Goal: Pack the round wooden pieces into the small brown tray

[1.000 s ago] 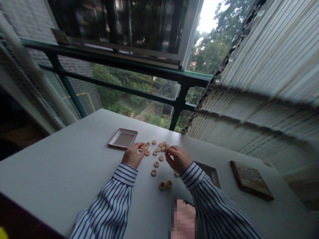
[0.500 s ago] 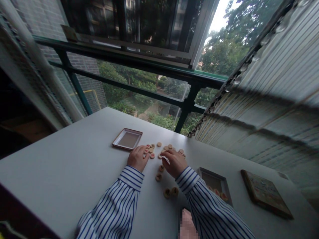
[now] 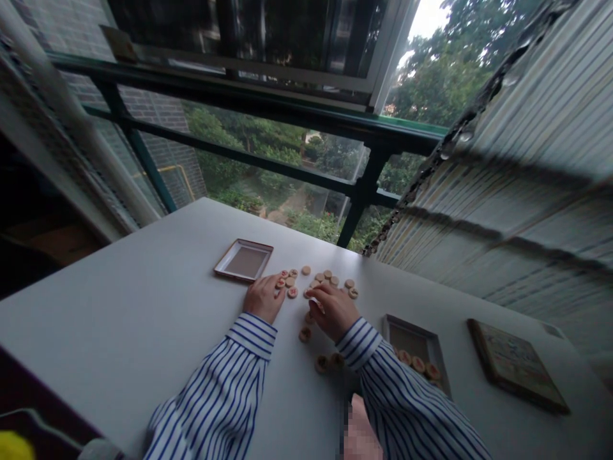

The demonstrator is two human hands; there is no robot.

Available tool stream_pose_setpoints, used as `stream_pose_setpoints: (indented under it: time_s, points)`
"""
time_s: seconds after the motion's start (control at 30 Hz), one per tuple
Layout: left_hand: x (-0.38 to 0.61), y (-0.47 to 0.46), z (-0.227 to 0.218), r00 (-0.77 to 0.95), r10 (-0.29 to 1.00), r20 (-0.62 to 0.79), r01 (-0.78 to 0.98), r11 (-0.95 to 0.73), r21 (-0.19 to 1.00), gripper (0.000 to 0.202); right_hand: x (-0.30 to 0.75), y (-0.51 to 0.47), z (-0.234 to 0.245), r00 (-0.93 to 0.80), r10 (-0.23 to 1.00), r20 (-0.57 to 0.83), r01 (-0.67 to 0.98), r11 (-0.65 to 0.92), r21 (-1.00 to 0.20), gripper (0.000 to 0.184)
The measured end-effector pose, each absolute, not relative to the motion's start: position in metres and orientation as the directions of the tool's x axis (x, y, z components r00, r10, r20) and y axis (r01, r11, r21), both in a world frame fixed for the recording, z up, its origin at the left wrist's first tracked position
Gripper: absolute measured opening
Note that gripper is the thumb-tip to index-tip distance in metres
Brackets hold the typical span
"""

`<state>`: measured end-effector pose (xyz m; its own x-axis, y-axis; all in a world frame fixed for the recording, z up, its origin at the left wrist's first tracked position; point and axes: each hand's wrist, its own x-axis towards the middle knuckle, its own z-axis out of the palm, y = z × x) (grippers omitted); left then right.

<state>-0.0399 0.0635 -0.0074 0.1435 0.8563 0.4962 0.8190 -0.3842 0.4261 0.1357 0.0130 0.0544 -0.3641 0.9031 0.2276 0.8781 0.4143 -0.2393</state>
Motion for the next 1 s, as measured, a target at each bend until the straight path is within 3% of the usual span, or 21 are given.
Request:
stream_pose_setpoints:
  time_s: [0.77, 1.0]
  points:
    - [-0.0389, 0.0650, -0.0107, 0.132, 0.869, 0.477, 0.836, -0.356, 0.418, 0.028, 0.1381, 0.0119, 0.0507, -0.383, 0.896, 0.223, 0.870, 0.431, -0.238, 0.025]
    - [-0.0373, 0.0639, -0.0087, 0.135, 0.831, 0.540, 0.837, -0.387, 0.386, 0.029, 0.1383, 0.0125, 0.0503, -0.364, 0.905, 0.222, 0.875, 0.414, -0.251, 0.025]
